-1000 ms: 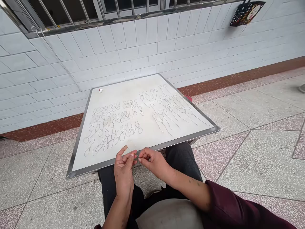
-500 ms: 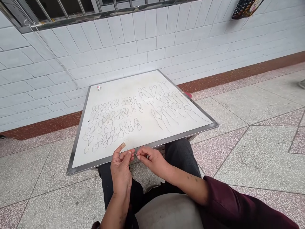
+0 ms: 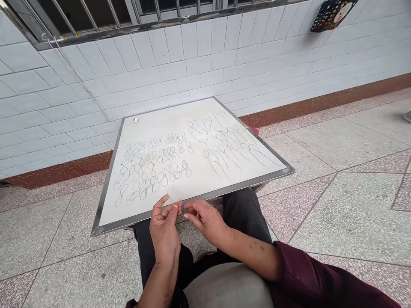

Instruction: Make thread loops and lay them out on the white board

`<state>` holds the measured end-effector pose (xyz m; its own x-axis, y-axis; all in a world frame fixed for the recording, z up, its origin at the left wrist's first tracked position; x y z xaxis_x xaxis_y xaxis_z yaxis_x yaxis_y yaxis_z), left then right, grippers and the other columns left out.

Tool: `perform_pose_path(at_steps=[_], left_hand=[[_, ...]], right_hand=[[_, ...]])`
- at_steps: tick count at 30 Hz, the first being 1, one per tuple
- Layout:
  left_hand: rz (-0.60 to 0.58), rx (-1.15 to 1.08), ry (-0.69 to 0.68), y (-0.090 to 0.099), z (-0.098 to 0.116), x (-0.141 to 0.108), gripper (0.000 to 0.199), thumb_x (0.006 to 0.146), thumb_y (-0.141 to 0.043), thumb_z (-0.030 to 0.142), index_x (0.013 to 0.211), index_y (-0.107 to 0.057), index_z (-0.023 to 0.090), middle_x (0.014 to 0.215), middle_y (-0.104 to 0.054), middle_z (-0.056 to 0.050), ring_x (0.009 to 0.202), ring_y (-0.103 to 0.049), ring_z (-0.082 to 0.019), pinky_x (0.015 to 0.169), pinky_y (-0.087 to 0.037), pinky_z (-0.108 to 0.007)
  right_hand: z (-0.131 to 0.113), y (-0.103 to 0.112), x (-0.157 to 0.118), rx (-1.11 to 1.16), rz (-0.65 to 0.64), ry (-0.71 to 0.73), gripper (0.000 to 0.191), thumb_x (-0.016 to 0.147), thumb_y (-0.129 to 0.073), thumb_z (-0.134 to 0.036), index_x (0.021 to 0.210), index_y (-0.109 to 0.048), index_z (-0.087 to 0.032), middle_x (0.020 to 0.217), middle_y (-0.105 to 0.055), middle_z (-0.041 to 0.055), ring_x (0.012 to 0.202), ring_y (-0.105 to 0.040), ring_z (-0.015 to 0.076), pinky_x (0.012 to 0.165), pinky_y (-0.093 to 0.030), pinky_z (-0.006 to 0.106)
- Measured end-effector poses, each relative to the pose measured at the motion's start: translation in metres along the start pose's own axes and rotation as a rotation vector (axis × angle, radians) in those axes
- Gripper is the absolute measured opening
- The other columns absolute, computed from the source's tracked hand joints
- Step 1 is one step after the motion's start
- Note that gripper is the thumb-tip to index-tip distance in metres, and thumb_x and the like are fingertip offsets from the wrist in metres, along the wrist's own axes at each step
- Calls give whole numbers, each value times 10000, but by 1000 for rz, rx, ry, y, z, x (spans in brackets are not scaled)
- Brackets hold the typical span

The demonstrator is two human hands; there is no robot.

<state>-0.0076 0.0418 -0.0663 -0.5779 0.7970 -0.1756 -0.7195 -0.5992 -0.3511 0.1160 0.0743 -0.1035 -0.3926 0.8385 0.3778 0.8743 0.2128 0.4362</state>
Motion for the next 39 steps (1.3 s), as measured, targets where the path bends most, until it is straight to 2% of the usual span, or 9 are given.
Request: perform_pose_path(at_steps=[7,11,22,28,32,36,39], left_hand=[[-10,25,28,2,-3,0,560,672,-855,289,1160,-612,159,723,-745,-14,745,-696,-154,713,-508,-260],[-37,43,37,3,-2,1,583,670,-864,287,1176,-605,157,749,-759,-23,758,-697,-147,778,-511,-276],[-105,112,25,5,0,0,570,696,-856,308,1196,-612,185,857,-783,-39,836,-713,-174,887,-511,-341],[-73,121,-3,6,-2,2,535,700,-853,310,1172,-636,181,815,-772,-30,810,-709,-178,777,-524,-293],[-58,127,-25,5,-2,2,523,693,-855,306,1156,-648,176,769,-759,-17,782,-700,-175,717,-520,-267],[-39,118,-38,4,1,1,513,675,-860,267,1137,-656,176,706,-739,9,764,-702,-167,825,-531,-309],[-18,122,-26,4,2,1,505,651,-865,241,1113,-674,169,704,-737,13,815,-718,-183,938,-510,-364]], right_hand=[[-5,1,1,-78,-24,83,257,944,-556,-123,1164,-636,-227,981,-700,38,910,-638,183,818,-516,297],[-5,2,1,-119,-34,96,283,938,-541,-116,1185,-624,-225,1001,-706,43,893,-655,185,787,-529,293],[-5,3,3,-247,-30,141,195,941,-547,-125,1104,-632,-192,896,-695,42,789,-653,182,697,-519,279],[-6,2,1,-266,-39,140,171,966,-581,-199,1130,-630,-209,945,-706,49,833,-668,191,718,-529,287],[-6,2,1,-338,-49,178,204,973,-530,-159,1136,-638,-216,911,-687,44,813,-644,183,694,-514,278],[-7,1,-1,-453,-44,255,234,987,-472,-152,1136,-648,-190,790,-641,33,722,-587,183,609,-479,284],[-8,-1,-4,-511,-60,314,270,997,-446,-147,1205,-619,-150,794,-640,45,735,-574,201,587,-473,309]])
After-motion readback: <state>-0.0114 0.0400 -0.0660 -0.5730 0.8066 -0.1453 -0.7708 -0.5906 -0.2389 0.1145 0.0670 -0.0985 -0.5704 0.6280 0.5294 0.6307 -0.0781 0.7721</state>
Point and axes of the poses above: each hand's wrist, its own x-axis towards the middle knuckle, its own y-axis out of the back of the hand, z = x × y, the point moved 1 cm from there along x, towards the middle knuckle
